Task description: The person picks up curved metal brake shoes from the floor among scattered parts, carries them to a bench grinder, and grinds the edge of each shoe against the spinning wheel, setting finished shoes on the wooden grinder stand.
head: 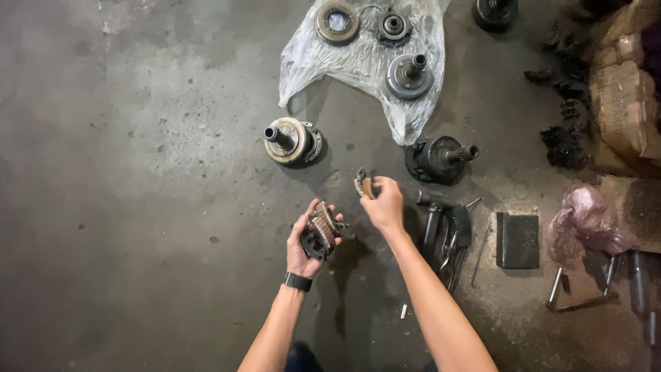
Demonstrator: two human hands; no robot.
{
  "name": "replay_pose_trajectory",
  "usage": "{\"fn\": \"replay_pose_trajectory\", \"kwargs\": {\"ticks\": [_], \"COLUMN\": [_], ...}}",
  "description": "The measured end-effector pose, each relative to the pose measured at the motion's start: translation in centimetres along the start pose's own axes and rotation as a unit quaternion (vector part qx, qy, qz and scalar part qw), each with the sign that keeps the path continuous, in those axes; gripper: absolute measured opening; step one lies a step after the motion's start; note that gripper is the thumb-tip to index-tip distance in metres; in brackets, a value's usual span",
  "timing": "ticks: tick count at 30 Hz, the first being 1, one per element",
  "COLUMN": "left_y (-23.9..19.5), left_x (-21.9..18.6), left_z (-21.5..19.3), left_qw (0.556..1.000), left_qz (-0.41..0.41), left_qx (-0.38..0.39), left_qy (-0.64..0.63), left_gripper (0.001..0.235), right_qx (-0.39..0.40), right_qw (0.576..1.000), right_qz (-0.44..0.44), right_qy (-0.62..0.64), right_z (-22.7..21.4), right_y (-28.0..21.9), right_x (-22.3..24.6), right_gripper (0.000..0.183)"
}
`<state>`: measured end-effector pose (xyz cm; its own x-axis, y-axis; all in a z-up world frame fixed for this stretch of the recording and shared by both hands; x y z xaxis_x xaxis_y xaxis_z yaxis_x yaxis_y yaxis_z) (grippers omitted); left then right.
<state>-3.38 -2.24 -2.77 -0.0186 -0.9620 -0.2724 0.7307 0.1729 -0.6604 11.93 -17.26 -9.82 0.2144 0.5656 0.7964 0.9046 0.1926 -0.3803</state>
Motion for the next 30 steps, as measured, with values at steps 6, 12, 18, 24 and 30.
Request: {"fn": "replay_pose_trajectory", "kwargs": {"ticks": [6, 12, 18, 24, 30], "left_y": [1.0, -2.3, -10.9, -18.8, -18.6], "left_x": [-2.6, -7.4, -11.0, -15.9, -26.8], "left_z": [3.4, 16.7, 39.1, 58.5, 68.1], "left_qw": [0.999, 0.995, 0.998, 0.989, 0.977], "left_qz": [0.002, -0.012, 0.043, 0.072, 0.096], "left_qx": [-0.003, -0.034, -0.036, -0.123, -0.183], "left_qy": [0.038, 0.089, 0.037, -0.037, -0.049], "left_gripper": [0.066, 0.07, 0.069, 0.063, 0.055], "right_qx": [0.089, 0.189, 0.216, 0.162, 0.155], "right_qw": [0.966, 0.812, 0.745, 0.948, 0.985], "right_qz": [-0.07, 0.304, 0.269, 0.168, -0.07], "right_qy": [-0.231, 0.461, 0.57, 0.217, 0.027], "right_z": [4.0, -1.6, -29.5, -42.5, -41.5], "right_y": [3.4, -0.7, -2.8, -2.0, 0.4], "right_x": [1.0, -0.6, 32.2, 50.8, 82.3], "right_gripper": [0.053, 0.048, 0.05, 0.043, 0.059]}}
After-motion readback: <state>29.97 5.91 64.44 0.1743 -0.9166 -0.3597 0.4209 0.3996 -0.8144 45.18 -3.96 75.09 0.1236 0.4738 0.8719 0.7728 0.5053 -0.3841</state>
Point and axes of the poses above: each hand's wrist, its own y-axis towards the middle knuckle, its own z-axis out of the palm, x = y × z, the point moved 7 cm from there along y, towards the middle knuckle, and after that the axes turned 1 degree about y, right-handed, at the moved point
